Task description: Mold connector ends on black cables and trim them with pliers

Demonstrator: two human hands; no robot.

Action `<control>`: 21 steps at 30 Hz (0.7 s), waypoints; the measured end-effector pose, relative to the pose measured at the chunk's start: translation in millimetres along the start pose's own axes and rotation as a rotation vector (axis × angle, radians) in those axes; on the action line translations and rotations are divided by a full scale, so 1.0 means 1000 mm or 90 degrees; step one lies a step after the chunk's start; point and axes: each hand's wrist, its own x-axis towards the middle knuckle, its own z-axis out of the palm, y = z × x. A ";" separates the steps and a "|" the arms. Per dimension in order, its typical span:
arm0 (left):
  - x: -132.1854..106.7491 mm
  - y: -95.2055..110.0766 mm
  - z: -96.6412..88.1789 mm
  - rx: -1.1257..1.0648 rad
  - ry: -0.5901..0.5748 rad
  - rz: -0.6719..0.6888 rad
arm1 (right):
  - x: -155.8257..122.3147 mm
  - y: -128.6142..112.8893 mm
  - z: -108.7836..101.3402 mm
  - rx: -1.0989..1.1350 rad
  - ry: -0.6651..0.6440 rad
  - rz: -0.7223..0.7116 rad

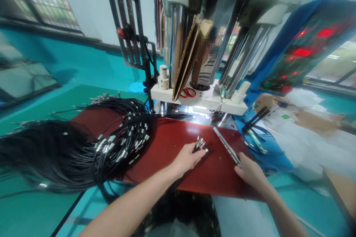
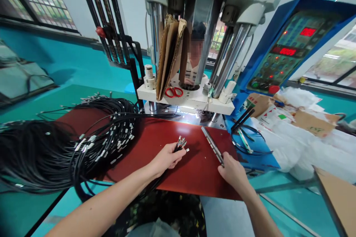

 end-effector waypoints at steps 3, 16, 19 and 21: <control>-0.006 -0.004 0.001 0.068 0.037 0.016 | -0.006 -0.018 0.010 0.092 -0.065 -0.016; -0.016 -0.020 0.015 0.172 0.001 0.049 | -0.033 -0.101 0.049 0.825 -0.038 0.019; -0.016 -0.019 0.015 0.170 -0.004 0.037 | -0.034 -0.098 0.049 0.805 -0.039 0.017; -0.017 -0.018 0.015 0.169 -0.005 0.035 | -0.035 -0.098 0.049 0.798 -0.041 0.016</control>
